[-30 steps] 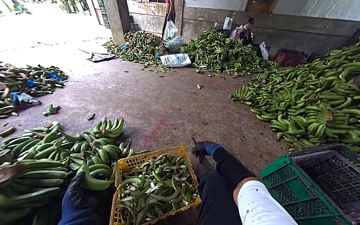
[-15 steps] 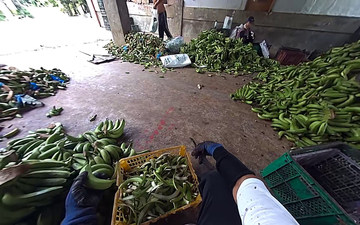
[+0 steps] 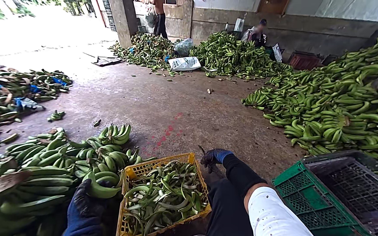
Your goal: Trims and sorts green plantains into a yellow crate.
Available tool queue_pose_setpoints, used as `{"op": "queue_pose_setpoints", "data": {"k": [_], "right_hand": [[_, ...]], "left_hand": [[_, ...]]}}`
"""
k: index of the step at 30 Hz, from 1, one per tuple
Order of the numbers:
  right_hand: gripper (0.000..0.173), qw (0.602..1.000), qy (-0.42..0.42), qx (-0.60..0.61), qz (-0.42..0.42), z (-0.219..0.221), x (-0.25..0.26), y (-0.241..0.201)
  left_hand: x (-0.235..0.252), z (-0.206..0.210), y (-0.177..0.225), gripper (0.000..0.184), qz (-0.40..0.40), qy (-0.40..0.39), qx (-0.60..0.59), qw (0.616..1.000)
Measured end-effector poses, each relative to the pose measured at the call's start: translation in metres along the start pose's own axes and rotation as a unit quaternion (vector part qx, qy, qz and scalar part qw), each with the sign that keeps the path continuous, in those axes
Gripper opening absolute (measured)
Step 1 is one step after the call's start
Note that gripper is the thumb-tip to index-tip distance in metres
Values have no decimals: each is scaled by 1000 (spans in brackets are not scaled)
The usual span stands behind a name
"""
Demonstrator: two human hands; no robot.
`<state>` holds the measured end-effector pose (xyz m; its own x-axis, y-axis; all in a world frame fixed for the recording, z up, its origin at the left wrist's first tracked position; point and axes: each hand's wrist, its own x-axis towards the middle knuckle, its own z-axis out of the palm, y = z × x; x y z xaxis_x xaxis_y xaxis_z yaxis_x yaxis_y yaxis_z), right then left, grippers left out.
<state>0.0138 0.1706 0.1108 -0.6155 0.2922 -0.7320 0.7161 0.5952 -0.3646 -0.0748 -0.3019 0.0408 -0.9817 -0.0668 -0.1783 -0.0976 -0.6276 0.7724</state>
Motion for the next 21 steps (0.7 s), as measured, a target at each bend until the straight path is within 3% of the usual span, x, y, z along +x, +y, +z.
{"op": "queue_pose_setpoints", "data": {"k": [5, 12, 21], "right_hand": [[32, 1000, -8, 4, -15, 3, -2, 0], [29, 988, 5, -152, -35, 5, -13, -8], [36, 990, 46, -132, 8, 14, 1, -9]], "left_hand": [[-4, -1, 0, 27, -7, -3, -1, 1000], [-9, 6, -1, 25, -7, 0, -26, 1000], [-11, 5, 3, 27, -3, -2, -16, 1000]]}}
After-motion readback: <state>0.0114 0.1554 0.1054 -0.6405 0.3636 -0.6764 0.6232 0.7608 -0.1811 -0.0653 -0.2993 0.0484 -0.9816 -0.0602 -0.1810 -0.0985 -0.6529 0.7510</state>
